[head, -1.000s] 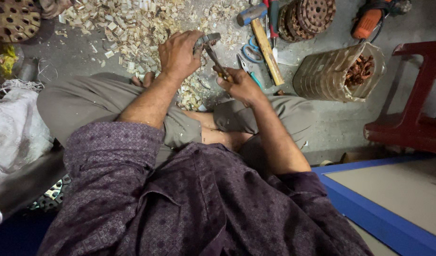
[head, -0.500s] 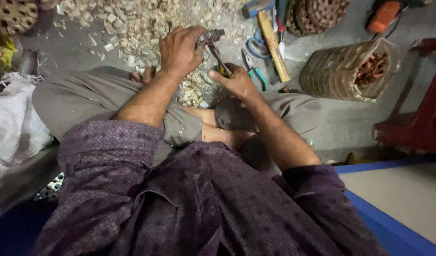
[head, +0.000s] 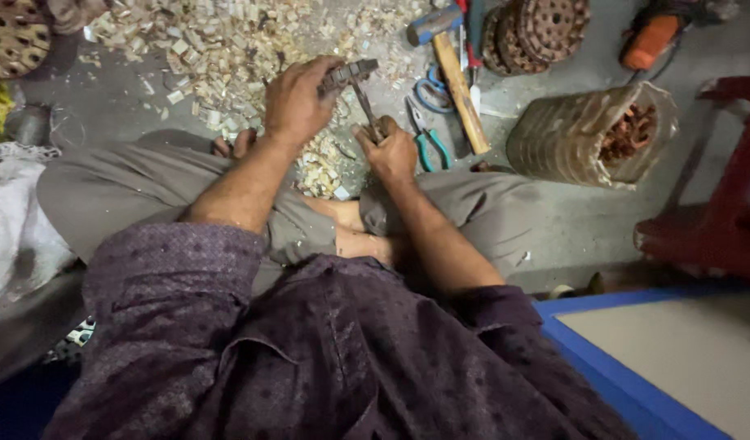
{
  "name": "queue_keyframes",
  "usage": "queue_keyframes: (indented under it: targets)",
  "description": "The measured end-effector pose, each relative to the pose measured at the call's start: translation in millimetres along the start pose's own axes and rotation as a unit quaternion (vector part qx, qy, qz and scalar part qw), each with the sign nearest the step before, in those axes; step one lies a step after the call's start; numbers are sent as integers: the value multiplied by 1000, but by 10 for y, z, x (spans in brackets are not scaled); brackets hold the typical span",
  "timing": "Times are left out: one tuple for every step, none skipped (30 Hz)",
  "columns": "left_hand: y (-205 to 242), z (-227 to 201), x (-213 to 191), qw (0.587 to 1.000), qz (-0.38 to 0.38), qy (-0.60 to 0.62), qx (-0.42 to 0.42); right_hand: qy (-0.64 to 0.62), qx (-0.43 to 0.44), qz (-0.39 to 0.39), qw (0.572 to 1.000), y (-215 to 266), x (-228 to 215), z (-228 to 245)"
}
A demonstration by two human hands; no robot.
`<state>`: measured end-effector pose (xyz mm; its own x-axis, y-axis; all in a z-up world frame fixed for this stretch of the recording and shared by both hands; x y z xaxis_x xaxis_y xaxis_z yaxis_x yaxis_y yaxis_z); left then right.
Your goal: The person sits on the floor and uses pliers to strip insulation from copper wire wound on a circular metal core. They repeatedly pull the wire through the pliers, removing the insulation and dropping the copper into a plastic bag.
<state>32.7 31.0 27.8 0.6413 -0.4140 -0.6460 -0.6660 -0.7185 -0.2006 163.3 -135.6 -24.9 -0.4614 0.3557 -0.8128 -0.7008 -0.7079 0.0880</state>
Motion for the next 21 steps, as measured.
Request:
queue_keyframes:
  targets:
    - [-1, -19, 10, 1000, -3, 8, 11, -37, -14, -21, 999, 5, -52, -30]
    - [-6, -16, -9, 1000, -8, 13, 21, -52, -13, -26, 998, 6, -62, -57]
    - [3, -25, -26, 999, -13, 18, 31, -66, -13, -30, 997, 8, -76, -84]
    - [15, -8, -43, 1000, -5, 6, 20, -82, -14, -33, 996, 8, -74, -94]
    - [25, 6, -62, 1000, 3, -6, 9, -61, -40, -5, 997, 8, -62, -79]
    - [14, 12, -70, 1000, 10, -18, -1, -40, -67, 21, 997, -13, -79, -70]
    - [-8, 11, -88, 1000, 8, -23, 5, -18, -94, 47, 994, -32, -90, -52]
    - [-4, 1, -77, 1000, 8, -26, 10, -73, -58, 97, 991, -21, -102, -102]
    - [1, 1, -66, 999, 9, -30, 14, -127, -23, 146, 981, -3, -111, -131]
    - [8, 25, -36, 999, 25, -29, -1, -179, 12, 195, 964, 27, -121, -137]
    - [13, 48, 0, 999, 41, -29, -17, -213, 33, 220, 951, 52, -173, -123]
    - [14, 87, 18, 997, 56, -30, -32, -246, 53, 245, 936, 76, -221, -82]
    - [5, 87, 31, 998, 49, -38, -24, -279, 73, 269, 919, 104, -264, -24]
    - [-15, 83, 47, 998, 41, -46, -15, -265, 61, 276, 922, 114, -316, 57]
    - [-30, 90, 49, 998, 33, -54, -6, -251, 50, 283, 924, 120, -371, 133]
    - [-20, 113, 79, 998, 46, -48, -19, -236, 40, 291, 926, 149, -415, 196]
    - [-10, 132, 108, 997, 59, -42, -32, -217, 38, 292, 931, 177, -437, 248]
    - [-14, 144, 134, 996, 72, -36, -44, -197, 36, 291, 935, 190, -462, 291]
    - [-16, 139, 150, 995, 77, -45, -45, -178, 34, 291, 939, 194, -488, 321]
    - [-20, 139, 151, 994, 82, -55, -46, -150, 31, 283, 947, 187, -509, 342]
    - [-22, 135, 148, 993, 86, -65, -46, -121, 28, 274, 954, 177, -527, 352]
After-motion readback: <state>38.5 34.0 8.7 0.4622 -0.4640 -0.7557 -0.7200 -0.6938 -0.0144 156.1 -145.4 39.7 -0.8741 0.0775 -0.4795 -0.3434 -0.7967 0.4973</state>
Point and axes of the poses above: each hand's wrist, its own y-axis away from the middle knuckle, its own x-axis out of the palm, z = x × y, the point moved 5 cm from there along -y, towards the middle knuckle, and after that the axes turned 1 degree about -x, right-handed, at the moved point
